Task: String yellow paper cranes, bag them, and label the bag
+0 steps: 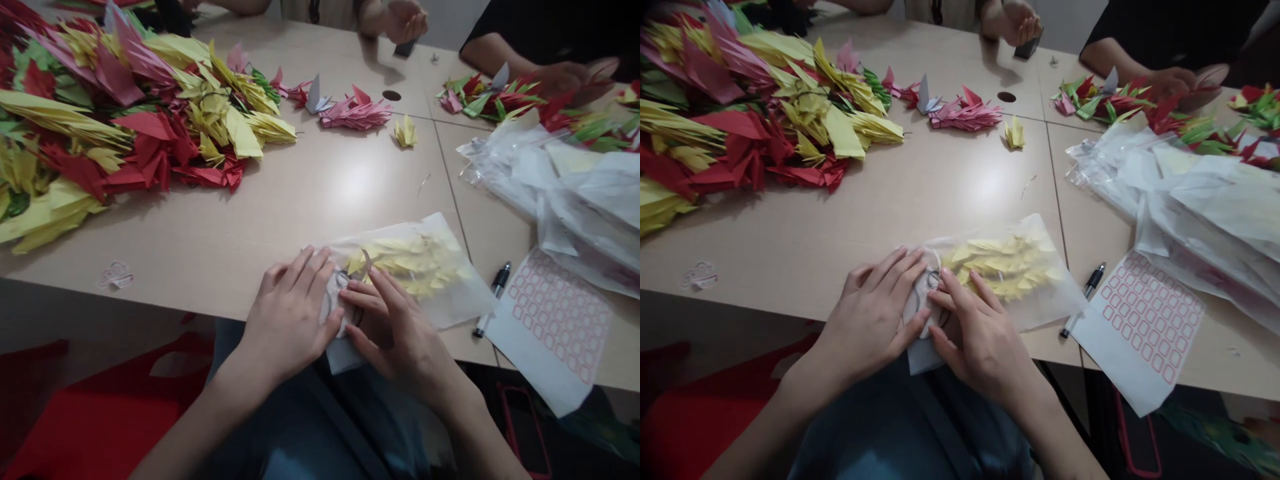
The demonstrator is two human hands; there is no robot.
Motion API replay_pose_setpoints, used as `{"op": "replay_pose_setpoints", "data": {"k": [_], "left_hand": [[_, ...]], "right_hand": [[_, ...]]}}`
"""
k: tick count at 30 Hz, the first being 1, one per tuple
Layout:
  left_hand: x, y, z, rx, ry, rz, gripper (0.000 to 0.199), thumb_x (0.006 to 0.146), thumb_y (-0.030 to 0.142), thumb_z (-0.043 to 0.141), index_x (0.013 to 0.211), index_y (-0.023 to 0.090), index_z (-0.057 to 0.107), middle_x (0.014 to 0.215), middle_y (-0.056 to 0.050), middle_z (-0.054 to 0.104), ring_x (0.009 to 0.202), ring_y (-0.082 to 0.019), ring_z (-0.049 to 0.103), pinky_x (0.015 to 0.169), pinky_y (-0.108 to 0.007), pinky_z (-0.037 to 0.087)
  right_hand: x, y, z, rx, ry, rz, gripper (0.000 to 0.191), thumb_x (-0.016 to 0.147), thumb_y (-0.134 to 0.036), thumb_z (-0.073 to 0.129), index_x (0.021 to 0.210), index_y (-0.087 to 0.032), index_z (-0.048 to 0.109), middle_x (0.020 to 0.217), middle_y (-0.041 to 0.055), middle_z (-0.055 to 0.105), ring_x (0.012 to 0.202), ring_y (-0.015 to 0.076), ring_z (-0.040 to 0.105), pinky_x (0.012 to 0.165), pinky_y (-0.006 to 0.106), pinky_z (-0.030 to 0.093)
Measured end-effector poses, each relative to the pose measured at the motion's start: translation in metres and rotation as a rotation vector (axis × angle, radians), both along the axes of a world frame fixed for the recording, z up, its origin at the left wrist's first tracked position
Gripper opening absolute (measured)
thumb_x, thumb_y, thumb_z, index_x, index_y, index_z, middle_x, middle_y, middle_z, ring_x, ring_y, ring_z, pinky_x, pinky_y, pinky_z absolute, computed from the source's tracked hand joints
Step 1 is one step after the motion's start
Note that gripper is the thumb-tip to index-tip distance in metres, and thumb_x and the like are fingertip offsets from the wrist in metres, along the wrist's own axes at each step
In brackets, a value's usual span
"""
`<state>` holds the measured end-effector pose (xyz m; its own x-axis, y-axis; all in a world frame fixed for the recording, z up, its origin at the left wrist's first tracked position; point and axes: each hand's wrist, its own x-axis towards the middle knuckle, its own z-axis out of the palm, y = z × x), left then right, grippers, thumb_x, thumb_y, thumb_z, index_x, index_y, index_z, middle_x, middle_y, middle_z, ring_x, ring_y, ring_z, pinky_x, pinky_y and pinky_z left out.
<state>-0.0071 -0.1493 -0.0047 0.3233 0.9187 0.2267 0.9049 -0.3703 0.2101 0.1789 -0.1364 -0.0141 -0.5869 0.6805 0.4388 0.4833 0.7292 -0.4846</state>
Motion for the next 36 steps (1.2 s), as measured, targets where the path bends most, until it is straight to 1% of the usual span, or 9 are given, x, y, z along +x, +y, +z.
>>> {"op": "replay_pose_setpoints", "data": {"k": [5,11,17,20,22,25,29,32,36], "left_hand": [[0.002,0.005,0.0,-0.057,0.056,0.032,0.064,0.09,0.045,0.043,0.14,0.007,0.038,0.148,-0.014,0.036,0.136,-0.029,0.034,0.104,-0.048,0.026],[0.001,0.009,0.003,-0.103,0.058,0.02,0.063,0.086,0.049,0.049,0.143,0.023,0.038,0.151,-0.012,0.032,0.139,-0.031,0.028,0.105,-0.053,0.025],[0.004,0.007,0.005,-0.125,0.027,0.027,0.074,0.079,0.058,0.055,0.14,0.019,0.042,0.15,-0.015,0.033,0.138,-0.035,0.03,0.106,-0.055,0.024],[0.005,0.008,0.006,-0.127,0.014,0.032,0.073,0.078,0.058,0.057,0.139,0.019,0.044,0.149,-0.015,0.033,0.138,-0.035,0.03,0.106,-0.055,0.025],[0.005,0.008,0.006,-0.123,0.004,0.036,0.073,0.077,0.057,0.058,0.138,0.019,0.045,0.149,-0.015,0.034,0.137,-0.035,0.031,0.106,-0.054,0.025],[0.005,0.008,0.005,-0.116,-0.006,0.037,0.075,0.076,0.059,0.058,0.139,0.019,0.044,0.148,-0.016,0.035,0.136,-0.036,0.032,0.106,-0.055,0.025],[0.004,0.007,0.003,-0.111,-0.006,0.031,0.078,0.076,0.06,0.057,0.141,0.02,0.041,0.15,-0.016,0.033,0.138,-0.035,0.029,0.106,-0.056,0.024],[0.004,0.007,0.002,-0.096,-0.016,0.027,0.075,0.076,0.06,0.057,0.139,0.021,0.044,0.149,-0.015,0.033,0.138,-0.035,0.03,0.106,-0.056,0.024],[0.004,0.008,0.001,-0.076,-0.039,0.03,0.073,0.075,0.059,0.058,0.137,0.021,0.046,0.148,-0.015,0.036,0.136,-0.036,0.032,0.105,-0.056,0.025]], "right_hand": [[0.001,0.005,0.002,-0.079,-0.01,0.025,0.085,0.085,-0.012,0.057,0.15,-0.017,0.003,0.121,0.0126,0.064,0.12,0.023,0.056,0.108,0.053,0.036],[0.005,0.009,0.006,-0.196,-0.001,0.065,0.084,0.088,-0.017,0.056,0.15,-0.021,-0.001,0.125,0.0117,0.062,0.125,0.0225,0.051,0.107,0.054,0.037],[0.016,0.005,0.014,-0.265,-0.105,0.125,0.081,0.088,-0.014,0.054,0.15,-0.023,0.003,0.127,0.0098,0.062,0.128,0.0214,0.048,0.112,0.056,0.027],[0.022,-0.001,0.02,-0.275,-0.114,0.141,0.08,0.087,-0.013,0.055,0.15,-0.021,0.006,0.119,0.0087,0.066,0.123,0.0213,0.053,0.111,0.055,0.031],[0.025,-0.003,0.024,-0.309,-0.06,0.147,0.078,0.087,-0.012,0.056,0.15,-0.022,0.01,0.112,0.0078,0.069,0.116,0.0213,0.059,0.104,0.051,0.042],[0.025,0.0,0.029,-0.356,0.147,0.059,0.068,0.087,-0.012,0.057,0.145,-0.025,0.025,0.093,0.0037,0.072,0.097,0.0199,0.068,0.086,0.04,0.057],[0.01,0.014,0.031,-0.374,0.423,-0.193,0.03,0.086,-0.018,0.061,0.115,-0.024,0.057,0.074,-0.0013,0.065,0.064,0.0137,0.065,0.061,0.027,0.058],[-0.005,0.025,0.025,-0.458,0.466,-0.219,0.009,0.085,-0.021,0.062,0.094,-0.022,0.062,0.074,-0.0013,0.066,0.063,0.0119,0.065,0.057,0.022,0.057],[-0.013,0.031,0.015,-0.578,0.466,-0.208,0.01,0.086,-0.021,0.062,0.096,-0.02,0.061,0.083,0.0012,0.07,0.071,0.0134,0.069,0.062,0.023,0.059]]}}
